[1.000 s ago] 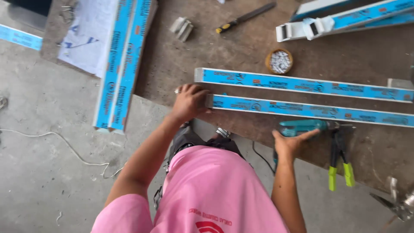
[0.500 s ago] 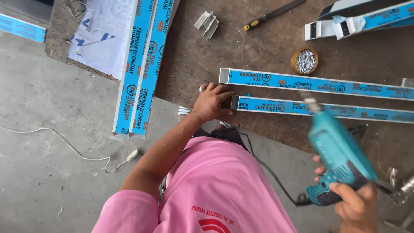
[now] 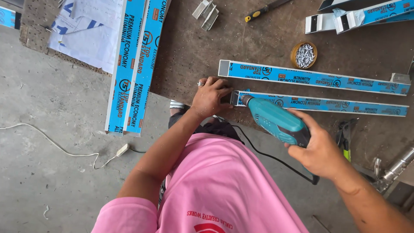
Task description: Assembling aluminum window or door frames by drilling holes and fastening components with a rivet gun.
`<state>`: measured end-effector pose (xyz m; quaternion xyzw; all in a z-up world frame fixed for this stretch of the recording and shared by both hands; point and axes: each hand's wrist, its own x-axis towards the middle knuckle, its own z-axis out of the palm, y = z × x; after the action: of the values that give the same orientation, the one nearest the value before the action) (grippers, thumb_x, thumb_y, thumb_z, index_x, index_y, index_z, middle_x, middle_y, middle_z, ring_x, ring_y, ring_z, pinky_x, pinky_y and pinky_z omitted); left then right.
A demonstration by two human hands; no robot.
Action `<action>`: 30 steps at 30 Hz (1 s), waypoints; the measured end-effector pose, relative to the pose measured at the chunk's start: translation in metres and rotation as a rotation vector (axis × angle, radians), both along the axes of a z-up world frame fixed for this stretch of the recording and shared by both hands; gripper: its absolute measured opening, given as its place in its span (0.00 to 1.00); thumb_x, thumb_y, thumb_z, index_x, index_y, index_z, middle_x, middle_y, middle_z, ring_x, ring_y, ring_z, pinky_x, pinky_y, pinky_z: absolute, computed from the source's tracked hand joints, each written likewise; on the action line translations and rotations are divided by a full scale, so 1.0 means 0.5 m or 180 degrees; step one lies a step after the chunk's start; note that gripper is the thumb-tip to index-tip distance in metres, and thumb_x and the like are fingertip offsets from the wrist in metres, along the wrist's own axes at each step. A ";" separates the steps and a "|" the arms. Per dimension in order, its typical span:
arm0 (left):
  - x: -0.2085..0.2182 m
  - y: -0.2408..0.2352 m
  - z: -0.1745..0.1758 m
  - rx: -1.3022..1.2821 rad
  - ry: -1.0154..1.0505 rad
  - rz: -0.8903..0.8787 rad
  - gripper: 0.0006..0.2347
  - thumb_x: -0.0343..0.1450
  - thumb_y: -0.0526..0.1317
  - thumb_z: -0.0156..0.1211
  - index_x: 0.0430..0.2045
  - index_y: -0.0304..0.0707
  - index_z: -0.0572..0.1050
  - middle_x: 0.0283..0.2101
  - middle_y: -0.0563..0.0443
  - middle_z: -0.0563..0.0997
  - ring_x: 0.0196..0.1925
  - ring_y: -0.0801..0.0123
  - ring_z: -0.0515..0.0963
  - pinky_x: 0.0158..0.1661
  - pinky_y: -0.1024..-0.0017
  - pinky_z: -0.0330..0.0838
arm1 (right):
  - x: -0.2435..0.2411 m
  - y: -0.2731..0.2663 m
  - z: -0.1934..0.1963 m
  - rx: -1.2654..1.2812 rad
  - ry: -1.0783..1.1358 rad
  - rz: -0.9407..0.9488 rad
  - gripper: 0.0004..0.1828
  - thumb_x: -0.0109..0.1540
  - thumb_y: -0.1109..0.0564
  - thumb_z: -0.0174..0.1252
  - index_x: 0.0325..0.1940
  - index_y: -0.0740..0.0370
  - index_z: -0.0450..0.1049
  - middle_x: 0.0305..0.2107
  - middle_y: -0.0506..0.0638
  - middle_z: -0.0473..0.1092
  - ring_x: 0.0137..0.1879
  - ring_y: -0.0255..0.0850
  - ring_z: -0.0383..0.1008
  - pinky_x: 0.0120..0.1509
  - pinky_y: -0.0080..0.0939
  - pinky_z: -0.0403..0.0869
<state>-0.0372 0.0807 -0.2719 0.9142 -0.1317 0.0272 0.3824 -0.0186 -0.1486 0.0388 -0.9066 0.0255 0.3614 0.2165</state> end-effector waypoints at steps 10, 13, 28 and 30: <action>0.000 -0.004 -0.008 -0.0067 -0.0106 0.0034 0.26 0.58 0.58 0.76 0.48 0.52 0.82 0.55 0.58 0.76 0.54 0.52 0.68 0.50 0.54 0.67 | 0.024 0.032 0.005 -0.0273 0.0242 -0.0097 0.46 0.50 0.61 0.61 0.73 0.39 0.64 0.48 0.45 0.77 0.51 0.38 0.75 0.58 0.37 0.69; -0.002 -0.003 -0.008 -0.0036 -0.0074 0.0043 0.25 0.58 0.57 0.77 0.48 0.53 0.82 0.55 0.59 0.76 0.54 0.52 0.68 0.49 0.53 0.66 | 0.023 0.030 0.001 -0.0127 0.0170 0.0015 0.46 0.49 0.62 0.60 0.73 0.41 0.65 0.48 0.44 0.77 0.51 0.37 0.75 0.60 0.35 0.68; 0.000 -0.008 -0.006 -0.0134 0.0030 0.0055 0.28 0.59 0.56 0.77 0.54 0.53 0.79 0.57 0.56 0.75 0.55 0.52 0.68 0.53 0.56 0.66 | 0.110 0.150 0.067 -0.1637 0.0879 0.0601 0.52 0.49 0.59 0.60 0.76 0.25 0.59 0.20 0.56 0.70 0.24 0.49 0.65 0.33 0.48 0.67; 0.002 -0.006 -0.010 -0.0232 0.0130 -0.0016 0.27 0.58 0.57 0.75 0.52 0.54 0.81 0.57 0.58 0.77 0.57 0.53 0.67 0.56 0.58 0.64 | 0.134 0.181 0.071 -0.1978 0.0904 0.1178 0.52 0.50 0.55 0.63 0.75 0.20 0.55 0.31 0.57 0.78 0.33 0.55 0.77 0.41 0.49 0.71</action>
<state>-0.0362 0.0776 -0.2766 0.8997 -0.1251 0.0123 0.4181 0.0485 -0.0583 0.0743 -0.8592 -0.0006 0.4913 -0.1430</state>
